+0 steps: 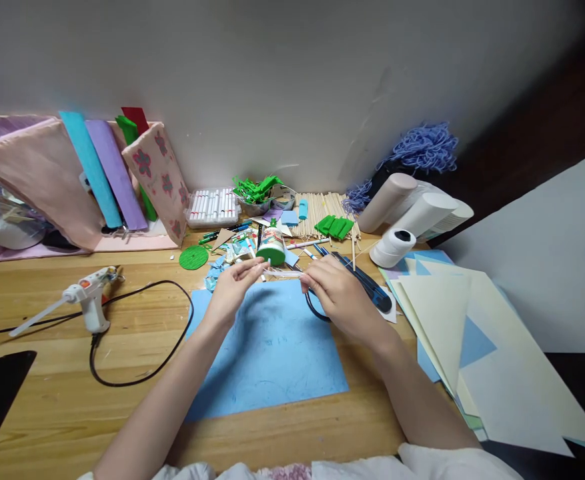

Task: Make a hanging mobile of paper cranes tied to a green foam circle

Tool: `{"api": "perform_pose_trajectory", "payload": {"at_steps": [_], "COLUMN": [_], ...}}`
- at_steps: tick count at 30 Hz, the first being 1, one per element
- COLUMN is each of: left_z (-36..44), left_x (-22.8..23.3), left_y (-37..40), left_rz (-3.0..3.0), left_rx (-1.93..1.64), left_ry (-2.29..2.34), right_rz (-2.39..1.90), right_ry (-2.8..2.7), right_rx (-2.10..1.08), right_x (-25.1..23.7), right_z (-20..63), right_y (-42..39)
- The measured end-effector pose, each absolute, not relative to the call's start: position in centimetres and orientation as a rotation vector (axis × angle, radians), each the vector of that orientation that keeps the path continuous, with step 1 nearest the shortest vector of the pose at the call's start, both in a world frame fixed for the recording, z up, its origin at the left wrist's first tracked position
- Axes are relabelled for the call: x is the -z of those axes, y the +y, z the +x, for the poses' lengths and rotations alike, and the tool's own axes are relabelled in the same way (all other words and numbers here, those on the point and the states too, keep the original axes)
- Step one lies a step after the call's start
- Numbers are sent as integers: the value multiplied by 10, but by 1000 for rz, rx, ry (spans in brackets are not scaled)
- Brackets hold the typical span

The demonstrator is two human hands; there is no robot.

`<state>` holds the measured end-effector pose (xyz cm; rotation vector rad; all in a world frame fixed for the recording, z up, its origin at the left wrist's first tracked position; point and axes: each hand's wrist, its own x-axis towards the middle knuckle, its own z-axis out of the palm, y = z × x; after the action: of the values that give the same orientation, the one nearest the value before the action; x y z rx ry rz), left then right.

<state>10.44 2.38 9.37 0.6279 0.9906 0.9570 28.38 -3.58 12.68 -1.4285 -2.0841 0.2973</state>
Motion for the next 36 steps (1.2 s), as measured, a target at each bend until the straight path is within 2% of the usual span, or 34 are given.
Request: {"api": "perform_pose_trajectory", "payload": {"at_steps": [3, 6, 14, 22, 36], "left_z": [103, 111, 137, 138, 134], "left_x": [-95, -105, -100, -93, -88], "left_y": [15, 4, 6, 10, 14], "left_rz": [1160, 1565, 1827, 1654, 1185], "left_rx": [-1050, -916, -746, -741, -657], "left_ry": [1041, 824, 725, 947, 851], "right_rz": [-1487, -1533, -1660, -1636, -1549], "right_ry": [-2194, -2299, -2429, -2287, -1995], "right_rx": [-240, -202, -192, -376, -263], "right_x": [-125, -122, -117, -124, -136], "right_z": [285, 284, 288, 307, 301], "right_y": [-35, -35, -38, -34, -36]}}
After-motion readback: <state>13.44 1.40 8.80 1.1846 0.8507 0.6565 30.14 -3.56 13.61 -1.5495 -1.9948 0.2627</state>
